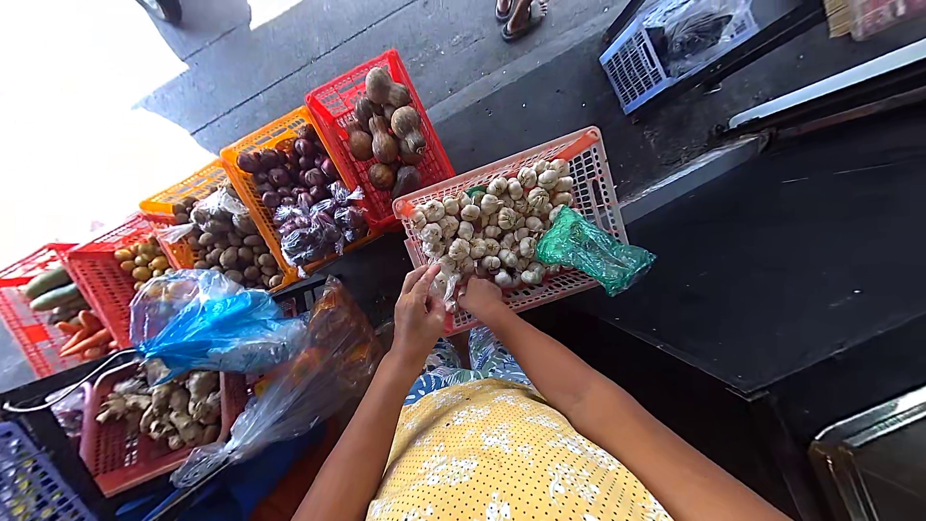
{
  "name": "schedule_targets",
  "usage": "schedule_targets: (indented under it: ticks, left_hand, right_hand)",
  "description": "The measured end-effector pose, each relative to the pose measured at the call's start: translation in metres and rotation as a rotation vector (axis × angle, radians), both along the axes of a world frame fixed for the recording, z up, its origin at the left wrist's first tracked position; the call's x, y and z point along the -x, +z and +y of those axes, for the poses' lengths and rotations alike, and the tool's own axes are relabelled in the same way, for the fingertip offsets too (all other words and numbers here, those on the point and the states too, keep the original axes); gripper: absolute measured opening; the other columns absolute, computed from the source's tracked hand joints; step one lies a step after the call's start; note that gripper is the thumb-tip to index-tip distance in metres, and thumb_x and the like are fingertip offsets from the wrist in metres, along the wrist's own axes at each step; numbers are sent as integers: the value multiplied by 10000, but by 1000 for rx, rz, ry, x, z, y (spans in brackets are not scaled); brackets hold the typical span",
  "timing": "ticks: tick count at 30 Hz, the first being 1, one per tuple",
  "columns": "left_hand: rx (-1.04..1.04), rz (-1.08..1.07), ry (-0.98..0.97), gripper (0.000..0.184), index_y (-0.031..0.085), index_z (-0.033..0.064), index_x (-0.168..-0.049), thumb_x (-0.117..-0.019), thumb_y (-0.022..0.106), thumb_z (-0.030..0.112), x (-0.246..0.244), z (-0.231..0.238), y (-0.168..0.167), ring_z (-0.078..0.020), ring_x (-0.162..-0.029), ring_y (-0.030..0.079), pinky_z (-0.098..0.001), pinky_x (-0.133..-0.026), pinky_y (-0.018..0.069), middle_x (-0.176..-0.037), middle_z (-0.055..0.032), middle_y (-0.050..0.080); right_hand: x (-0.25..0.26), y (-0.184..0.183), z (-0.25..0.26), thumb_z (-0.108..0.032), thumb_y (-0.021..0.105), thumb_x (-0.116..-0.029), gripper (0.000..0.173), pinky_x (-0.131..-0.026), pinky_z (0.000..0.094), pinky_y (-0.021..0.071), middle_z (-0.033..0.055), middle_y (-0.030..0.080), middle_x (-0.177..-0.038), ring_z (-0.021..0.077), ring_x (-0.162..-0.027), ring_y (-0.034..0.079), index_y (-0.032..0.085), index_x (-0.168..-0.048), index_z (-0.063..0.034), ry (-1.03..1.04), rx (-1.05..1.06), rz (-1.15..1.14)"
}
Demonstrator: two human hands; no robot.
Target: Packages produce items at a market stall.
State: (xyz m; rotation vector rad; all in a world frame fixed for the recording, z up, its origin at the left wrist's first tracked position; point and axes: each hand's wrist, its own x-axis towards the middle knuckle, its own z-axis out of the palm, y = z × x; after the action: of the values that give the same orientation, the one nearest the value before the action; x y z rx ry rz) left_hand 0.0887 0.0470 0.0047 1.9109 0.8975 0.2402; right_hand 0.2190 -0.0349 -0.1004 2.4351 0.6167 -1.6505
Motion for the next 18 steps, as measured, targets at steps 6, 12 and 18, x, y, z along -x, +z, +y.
schedule_targets:
  ticks: [6, 12, 18]
  left_hand:
    - [-57, -107, 40, 307, 700, -16, -1242, -954, 600, 11, 0, 5, -4, -154, -952, 698, -257, -769, 595, -1249, -201, 660]
    - [-132, -94, 45, 375, 725, -7, -1200, -884, 540, -90, -2, 9, 2, -158, -863, 701, -275, -708, 592, -1208, -192, 682]
    - [-124, -58, 39, 412, 718, -11, -1213, -858, 535, -112, 2, 13, 9, -146, -770, 675, -270, -646, 574, -1224, -196, 668]
  right_hand:
    - [3, 4, 2, -360, 687, -891, 666, -1039, 652, 440, 230, 643, -1324, 411, -1244, 610, 509, -1435, -19, -8, -26, -14]
    - [-1, 5, 2, -289, 697, -925, 606, -1034, 614, 482, 236, 616, -1370, 401, -1270, 605, 512, -1426, -2, -117, -18, 5]
    - [-2, 10, 1, -262, 714, -901, 503, -1047, 598, 473, 252, 601, -1376, 403, -1301, 572, 626, -1284, 52, -97, 1, 58]
